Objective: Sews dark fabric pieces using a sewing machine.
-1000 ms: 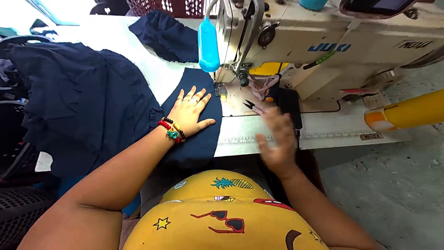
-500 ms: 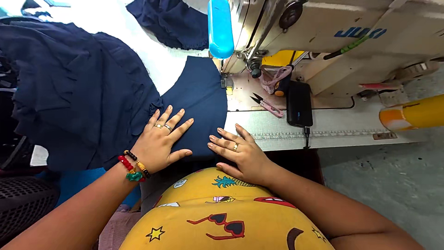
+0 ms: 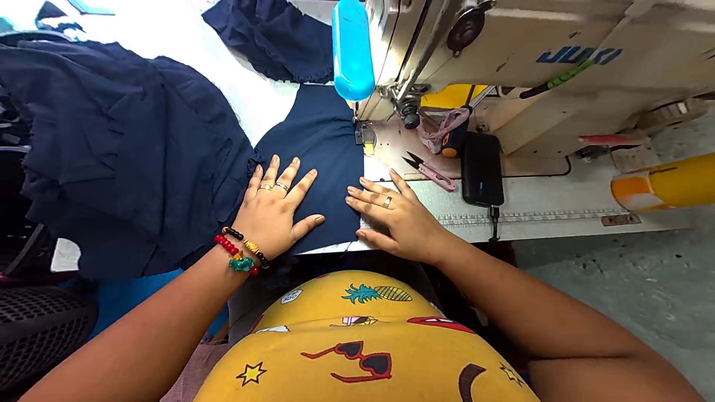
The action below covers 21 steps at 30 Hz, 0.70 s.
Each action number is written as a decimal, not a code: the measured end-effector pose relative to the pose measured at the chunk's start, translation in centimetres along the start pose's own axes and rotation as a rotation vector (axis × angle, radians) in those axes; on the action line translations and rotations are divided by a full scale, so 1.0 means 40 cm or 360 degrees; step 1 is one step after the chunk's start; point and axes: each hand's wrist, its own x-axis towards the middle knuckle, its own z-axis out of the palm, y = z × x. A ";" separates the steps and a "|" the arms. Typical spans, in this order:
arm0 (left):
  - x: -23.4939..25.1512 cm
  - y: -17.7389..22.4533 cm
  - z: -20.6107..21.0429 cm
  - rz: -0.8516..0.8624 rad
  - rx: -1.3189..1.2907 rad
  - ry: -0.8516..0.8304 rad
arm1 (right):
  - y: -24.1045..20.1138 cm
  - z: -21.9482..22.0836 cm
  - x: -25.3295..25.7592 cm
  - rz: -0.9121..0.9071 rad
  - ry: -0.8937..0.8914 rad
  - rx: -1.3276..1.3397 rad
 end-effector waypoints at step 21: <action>0.011 0.058 0.011 -0.0056 -0.0166 0.0088 | -0.078 0.035 -0.097 0.0118 0.0118 -0.0055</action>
